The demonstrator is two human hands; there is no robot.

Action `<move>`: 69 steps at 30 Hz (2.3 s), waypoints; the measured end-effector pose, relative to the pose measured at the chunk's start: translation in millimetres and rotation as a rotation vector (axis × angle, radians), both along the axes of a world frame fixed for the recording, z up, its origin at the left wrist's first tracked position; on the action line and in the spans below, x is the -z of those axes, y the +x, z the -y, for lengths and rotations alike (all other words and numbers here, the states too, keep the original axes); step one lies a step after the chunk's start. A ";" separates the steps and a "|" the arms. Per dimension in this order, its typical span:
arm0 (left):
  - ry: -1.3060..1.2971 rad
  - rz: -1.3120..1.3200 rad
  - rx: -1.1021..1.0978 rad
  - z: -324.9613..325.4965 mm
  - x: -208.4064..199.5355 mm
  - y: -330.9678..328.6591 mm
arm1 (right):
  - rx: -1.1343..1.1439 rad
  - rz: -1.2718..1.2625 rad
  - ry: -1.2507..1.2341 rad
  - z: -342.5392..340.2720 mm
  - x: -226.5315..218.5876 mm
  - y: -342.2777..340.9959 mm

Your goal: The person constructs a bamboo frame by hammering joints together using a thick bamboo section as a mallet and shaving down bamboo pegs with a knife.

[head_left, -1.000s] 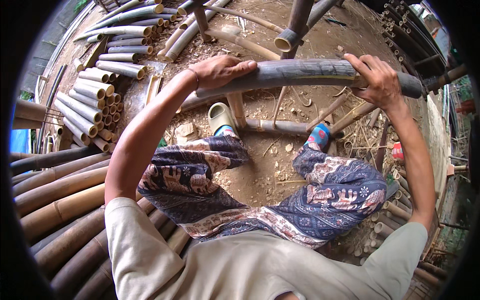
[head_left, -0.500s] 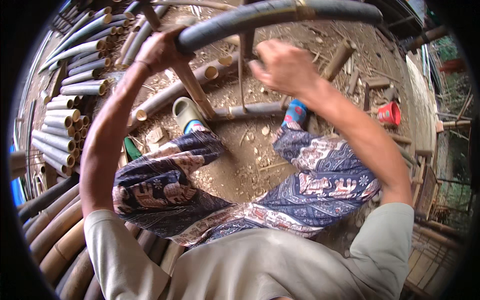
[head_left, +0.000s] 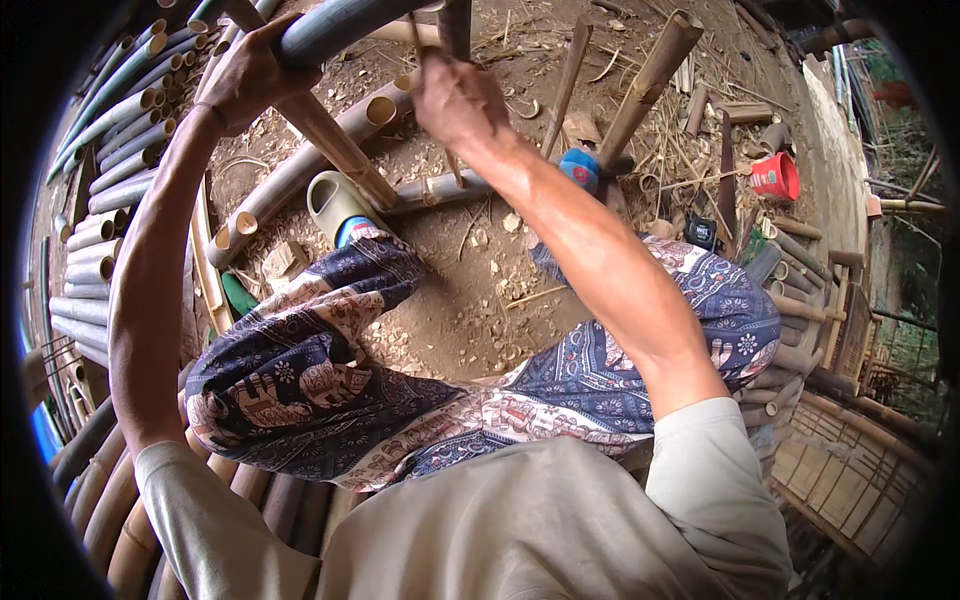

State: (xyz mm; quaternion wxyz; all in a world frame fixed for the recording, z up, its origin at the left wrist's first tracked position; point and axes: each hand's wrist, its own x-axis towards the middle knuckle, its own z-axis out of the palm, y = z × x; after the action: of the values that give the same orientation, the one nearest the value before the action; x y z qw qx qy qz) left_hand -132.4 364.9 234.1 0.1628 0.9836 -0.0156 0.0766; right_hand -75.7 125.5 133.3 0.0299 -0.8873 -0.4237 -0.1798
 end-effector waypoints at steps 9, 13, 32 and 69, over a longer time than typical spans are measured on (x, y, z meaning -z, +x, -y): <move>0.077 0.070 0.020 13.5 0.0 7.1 | 0.109 0.088 -0.025 -6.4 34.0 24.4; 0.127 0.175 0.031 -2.4 10.5 -3.1 | 0.023 -0.436 -0.082 18.2 -84.0 2.9; 0.099 0.016 -0.115 9.2 -20.5 -4.3 | 0.167 -0.518 -0.016 -76.2 -179.9 96.7; 0.404 0.099 -0.304 -6.0 19.7 47.8 | 1.218 -0.913 0.261 395.4 158.5 -168.7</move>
State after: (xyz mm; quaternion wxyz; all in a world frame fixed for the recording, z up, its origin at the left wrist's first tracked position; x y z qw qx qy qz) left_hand -84.6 370.9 214.4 -0.0516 0.9822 0.1097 0.1436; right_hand -244.4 -270.0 -25.3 0.2018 -0.9394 0.2182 0.1710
